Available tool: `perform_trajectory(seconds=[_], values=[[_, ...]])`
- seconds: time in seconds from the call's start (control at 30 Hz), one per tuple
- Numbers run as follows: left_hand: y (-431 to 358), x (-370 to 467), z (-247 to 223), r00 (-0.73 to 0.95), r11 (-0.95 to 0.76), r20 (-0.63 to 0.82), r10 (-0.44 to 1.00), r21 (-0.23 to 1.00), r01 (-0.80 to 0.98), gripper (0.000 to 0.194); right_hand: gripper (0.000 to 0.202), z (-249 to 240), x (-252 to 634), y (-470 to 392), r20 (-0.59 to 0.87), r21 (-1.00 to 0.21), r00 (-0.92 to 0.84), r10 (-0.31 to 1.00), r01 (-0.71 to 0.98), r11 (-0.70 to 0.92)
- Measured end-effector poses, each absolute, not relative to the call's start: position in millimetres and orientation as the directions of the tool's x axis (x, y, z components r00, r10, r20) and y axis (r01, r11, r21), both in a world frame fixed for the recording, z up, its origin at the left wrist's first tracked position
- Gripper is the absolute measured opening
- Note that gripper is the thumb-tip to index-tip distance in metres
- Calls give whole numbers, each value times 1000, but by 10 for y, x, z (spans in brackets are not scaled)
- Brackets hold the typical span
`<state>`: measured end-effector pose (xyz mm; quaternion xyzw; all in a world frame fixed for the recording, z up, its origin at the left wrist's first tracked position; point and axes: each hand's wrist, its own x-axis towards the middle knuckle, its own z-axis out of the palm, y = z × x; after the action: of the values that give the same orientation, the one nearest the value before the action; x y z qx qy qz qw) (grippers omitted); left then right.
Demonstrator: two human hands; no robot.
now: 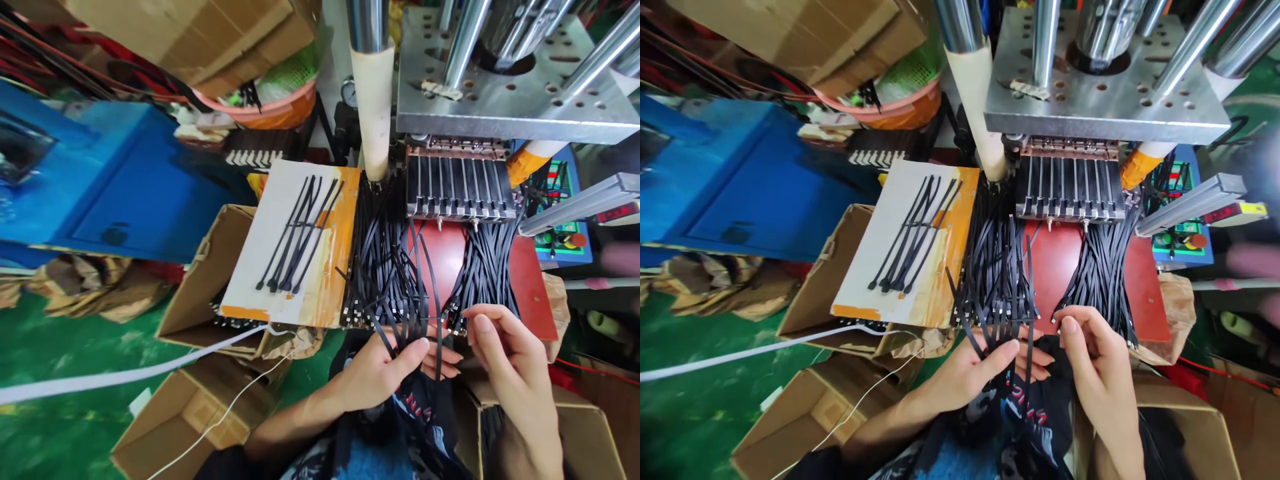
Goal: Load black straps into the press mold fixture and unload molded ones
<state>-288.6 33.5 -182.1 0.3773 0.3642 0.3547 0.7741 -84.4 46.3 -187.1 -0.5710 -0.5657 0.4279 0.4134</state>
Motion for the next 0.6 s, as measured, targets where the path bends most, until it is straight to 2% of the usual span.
perform_trajectory(seconds=[0.13, 0.23, 0.47, 0.6], values=[[330, -2910, -1791, 492, 478, -309, 814, 837, -265, 51, 28, -1915, -898, 551, -148, -982, -143, 979, 136, -128], [340, -2938, -1753, 488, 468, -310, 816, 850, -242, 49, 32, -1919, -977, 594, -169, -986, -242, 955, 54, -160], [328, -2997, -1742, 502, 464, -290, 815, 846, -264, 44, 34, -2042, -1012, 621, -225, -967, -280, 933, -56, -250], [258, -3185, -1667, 513, 465, -280, 811, 841, -276, 43, 35, -2031, -1054, 705, -229, -954, -413, 881, -85, -288]])
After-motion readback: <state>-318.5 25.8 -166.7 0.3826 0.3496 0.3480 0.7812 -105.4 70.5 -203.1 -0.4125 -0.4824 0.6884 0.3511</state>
